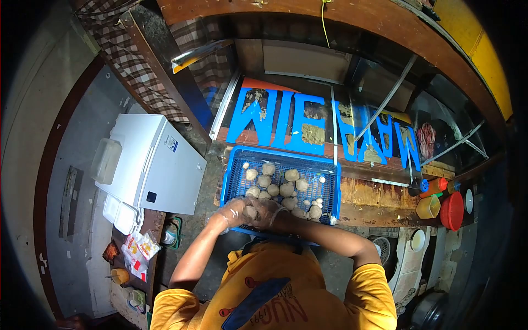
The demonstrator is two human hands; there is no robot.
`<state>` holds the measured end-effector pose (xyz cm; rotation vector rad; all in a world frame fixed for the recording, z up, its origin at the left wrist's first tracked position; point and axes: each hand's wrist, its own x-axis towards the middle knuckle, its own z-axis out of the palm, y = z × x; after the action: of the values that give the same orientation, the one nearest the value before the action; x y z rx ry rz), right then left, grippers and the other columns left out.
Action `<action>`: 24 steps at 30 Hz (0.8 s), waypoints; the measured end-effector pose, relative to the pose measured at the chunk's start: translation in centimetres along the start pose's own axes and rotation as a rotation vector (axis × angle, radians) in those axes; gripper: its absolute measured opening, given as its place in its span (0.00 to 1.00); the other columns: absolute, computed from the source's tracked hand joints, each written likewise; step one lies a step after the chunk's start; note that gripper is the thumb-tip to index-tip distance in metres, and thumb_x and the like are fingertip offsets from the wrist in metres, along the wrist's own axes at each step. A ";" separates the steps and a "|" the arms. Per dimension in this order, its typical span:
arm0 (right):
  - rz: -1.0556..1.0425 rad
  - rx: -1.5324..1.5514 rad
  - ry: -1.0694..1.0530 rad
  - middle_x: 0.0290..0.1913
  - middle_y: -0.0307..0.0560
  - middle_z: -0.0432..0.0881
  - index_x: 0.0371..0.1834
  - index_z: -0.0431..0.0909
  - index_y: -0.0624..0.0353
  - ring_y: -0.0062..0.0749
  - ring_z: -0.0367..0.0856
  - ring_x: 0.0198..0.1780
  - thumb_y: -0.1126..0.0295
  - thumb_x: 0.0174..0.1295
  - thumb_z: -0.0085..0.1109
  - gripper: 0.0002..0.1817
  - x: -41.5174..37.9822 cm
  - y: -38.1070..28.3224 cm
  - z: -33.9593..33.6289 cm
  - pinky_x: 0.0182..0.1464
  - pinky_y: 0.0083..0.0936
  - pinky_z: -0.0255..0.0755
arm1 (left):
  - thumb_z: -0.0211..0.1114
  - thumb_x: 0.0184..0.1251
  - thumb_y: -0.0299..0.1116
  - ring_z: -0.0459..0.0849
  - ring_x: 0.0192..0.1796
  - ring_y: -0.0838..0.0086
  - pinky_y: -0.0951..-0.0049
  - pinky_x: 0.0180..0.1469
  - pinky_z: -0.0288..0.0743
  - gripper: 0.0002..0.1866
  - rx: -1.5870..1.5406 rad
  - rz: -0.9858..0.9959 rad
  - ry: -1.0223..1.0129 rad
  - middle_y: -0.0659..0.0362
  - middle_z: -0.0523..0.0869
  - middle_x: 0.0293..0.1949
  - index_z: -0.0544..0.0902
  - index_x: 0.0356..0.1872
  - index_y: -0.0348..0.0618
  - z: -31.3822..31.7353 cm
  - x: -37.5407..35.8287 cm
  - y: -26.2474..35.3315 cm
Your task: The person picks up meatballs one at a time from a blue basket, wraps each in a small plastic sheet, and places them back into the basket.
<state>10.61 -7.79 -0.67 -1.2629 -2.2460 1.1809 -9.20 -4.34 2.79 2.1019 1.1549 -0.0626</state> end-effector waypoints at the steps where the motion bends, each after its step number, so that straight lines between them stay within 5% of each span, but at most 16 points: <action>1: -0.053 0.028 0.049 0.51 0.63 0.87 0.73 0.68 0.58 0.61 0.87 0.55 0.48 0.64 0.72 0.40 -0.2 0.5 0.0 0.58 0.49 0.79 | 0.80 0.56 0.30 0.89 0.55 0.47 0.55 0.57 0.84 0.24 -0.052 0.025 -0.010 0.41 0.91 0.51 0.86 0.56 0.41 -0.3 0.0 0.0; 4: -0.179 0.114 0.136 0.51 0.61 0.87 0.70 0.72 0.56 0.60 0.86 0.55 0.47 0.63 0.73 0.38 -1.0 0.6 -1.1 0.58 0.49 0.78 | 0.83 0.54 0.29 0.90 0.57 0.49 0.58 0.58 0.83 0.30 -0.173 0.101 -0.010 0.43 0.91 0.52 0.86 0.62 0.44 -1.7 -0.6 1.0; 10: -0.050 0.275 0.095 0.60 0.59 0.86 0.70 0.74 0.54 0.57 0.84 0.63 0.47 0.63 0.75 0.37 -1.6 0.5 -3.0 0.64 0.47 0.78 | 0.84 0.54 0.29 0.90 0.53 0.58 0.62 0.58 0.83 0.32 -0.313 0.132 0.152 0.47 0.91 0.52 0.85 0.63 0.40 0.3 0.2 0.6; 14: -0.037 0.042 0.228 0.64 0.59 0.85 0.73 0.74 0.53 0.57 0.84 0.65 0.45 0.62 0.76 0.40 -2.6 2.6 -3.2 0.67 0.46 0.77 | 0.82 0.61 0.28 0.89 0.52 0.67 0.67 0.54 0.85 0.30 -0.443 0.131 0.164 0.51 0.88 0.55 0.83 0.65 0.38 -0.4 0.6 2.1; 17: 0.098 0.044 0.278 0.67 0.55 0.84 0.76 0.72 0.52 0.50 0.85 0.65 0.51 0.61 0.79 0.42 -3.7 2.8 -3.9 0.64 0.41 0.81 | 0.79 0.65 0.25 0.88 0.52 0.71 0.69 0.54 0.85 0.29 -0.538 0.166 0.213 0.53 0.86 0.57 0.82 0.67 0.36 0.3 1.6 2.8; 20: 0.132 0.261 0.323 0.67 0.48 0.83 0.75 0.74 0.56 0.29 0.88 0.57 0.67 0.60 0.83 0.39 -4.3 3.1 -5.3 0.53 0.28 0.87 | 0.76 0.67 0.23 0.88 0.53 0.70 0.69 0.55 0.85 0.28 -0.575 0.197 0.250 0.52 0.85 0.59 0.81 0.68 0.35 0.9 3.2 3.1; 24: 0.171 0.271 0.450 0.63 0.49 0.85 0.74 0.74 0.59 0.24 0.88 0.50 0.65 0.59 0.84 0.40 -5.1 3.1 -6.9 0.50 0.27 0.88 | 0.74 0.68 0.22 0.88 0.57 0.67 0.68 0.56 0.86 0.27 -0.498 0.276 0.294 0.50 0.82 0.63 0.79 0.68 0.35 -0.5 4.3 5.4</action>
<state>19.39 -7.58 1.84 -1.4558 -1.6277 1.0801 -2.79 -2.76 4.68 1.8291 0.9101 0.6186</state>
